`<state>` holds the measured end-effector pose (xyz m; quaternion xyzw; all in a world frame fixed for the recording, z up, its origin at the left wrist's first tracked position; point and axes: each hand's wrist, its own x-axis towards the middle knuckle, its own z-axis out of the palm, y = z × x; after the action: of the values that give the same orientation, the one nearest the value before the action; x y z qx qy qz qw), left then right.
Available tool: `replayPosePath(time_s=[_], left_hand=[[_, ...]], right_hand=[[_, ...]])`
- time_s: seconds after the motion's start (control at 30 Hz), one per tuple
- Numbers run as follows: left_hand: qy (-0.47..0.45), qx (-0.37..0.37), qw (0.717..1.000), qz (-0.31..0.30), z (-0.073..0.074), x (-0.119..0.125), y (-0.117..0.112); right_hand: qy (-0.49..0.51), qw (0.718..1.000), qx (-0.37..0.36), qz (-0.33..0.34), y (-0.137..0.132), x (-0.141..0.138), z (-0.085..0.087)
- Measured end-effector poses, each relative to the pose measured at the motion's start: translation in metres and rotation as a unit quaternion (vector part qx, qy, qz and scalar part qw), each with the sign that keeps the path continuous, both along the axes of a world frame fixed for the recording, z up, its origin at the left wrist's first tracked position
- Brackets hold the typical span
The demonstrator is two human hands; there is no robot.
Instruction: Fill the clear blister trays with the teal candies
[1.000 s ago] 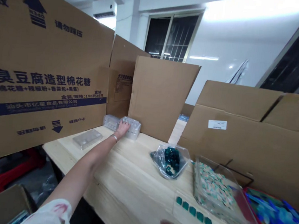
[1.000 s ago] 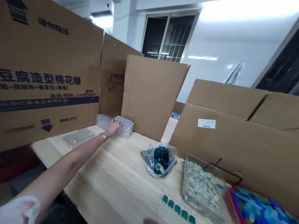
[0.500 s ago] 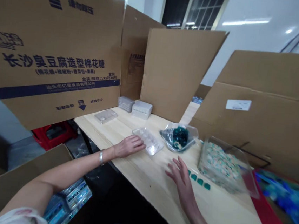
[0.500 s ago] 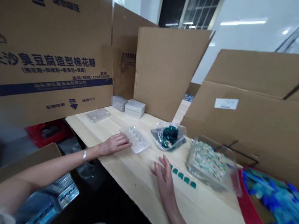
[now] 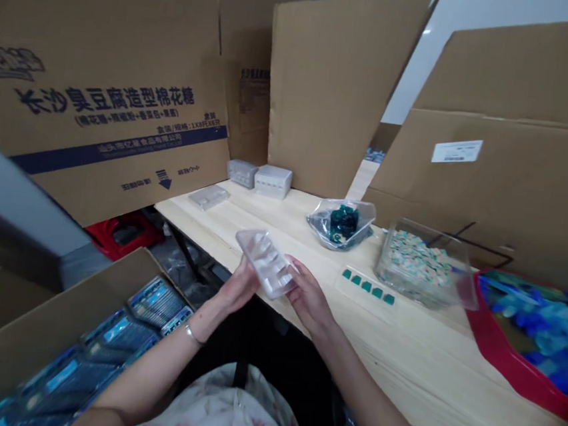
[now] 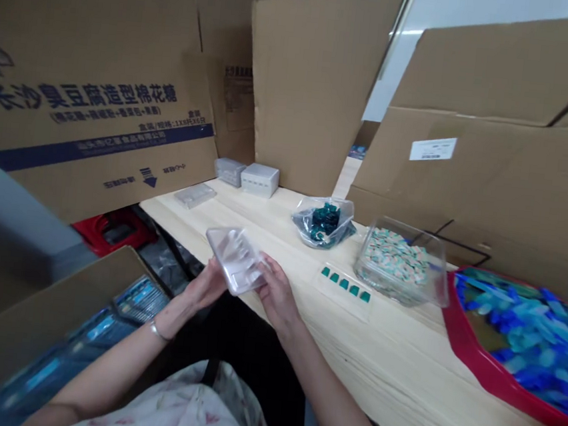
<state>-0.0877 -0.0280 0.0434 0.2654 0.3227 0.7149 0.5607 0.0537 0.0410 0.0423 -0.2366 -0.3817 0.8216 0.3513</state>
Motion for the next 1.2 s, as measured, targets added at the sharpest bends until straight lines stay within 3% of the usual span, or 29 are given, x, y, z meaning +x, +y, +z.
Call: replayPosePath(time_s=[0.1,0.23,0.3,0.4,0.47,0.73,1.2], left_hand=[[-0.049,-0.006,0.999,0.006,0.005,0.013,-0.006],[-0.001,-0.005,0.999,0.042,0.011,0.008,-0.017],[0.059,-0.005,0.997,0.057,0.011,0.004,-0.021],[0.138,-0.006,0.989,0.060,0.011,0.001,-0.026],[0.160,-0.011,0.986,0.047,0.013,0.001,-0.029],[0.141,0.003,0.990,0.014,0.016,0.002,-0.040],[0.165,-0.037,0.986,0.011,-0.004,-0.004,-0.044]], right_hand=[[-0.077,0.990,0.120,0.004,-0.006,-0.004,0.002],[-0.212,0.898,0.355,-0.148,-0.003,0.002,0.019],[-0.207,0.889,0.394,-0.110,-0.004,0.001,0.034],[-0.162,0.920,0.356,0.037,-0.013,-0.010,0.053],[-0.136,0.933,0.322,0.082,-0.019,-0.018,0.059],[-0.098,0.941,0.304,0.112,-0.026,-0.025,0.060],[-0.082,0.947,0.283,0.129,-0.028,-0.030,0.046]])
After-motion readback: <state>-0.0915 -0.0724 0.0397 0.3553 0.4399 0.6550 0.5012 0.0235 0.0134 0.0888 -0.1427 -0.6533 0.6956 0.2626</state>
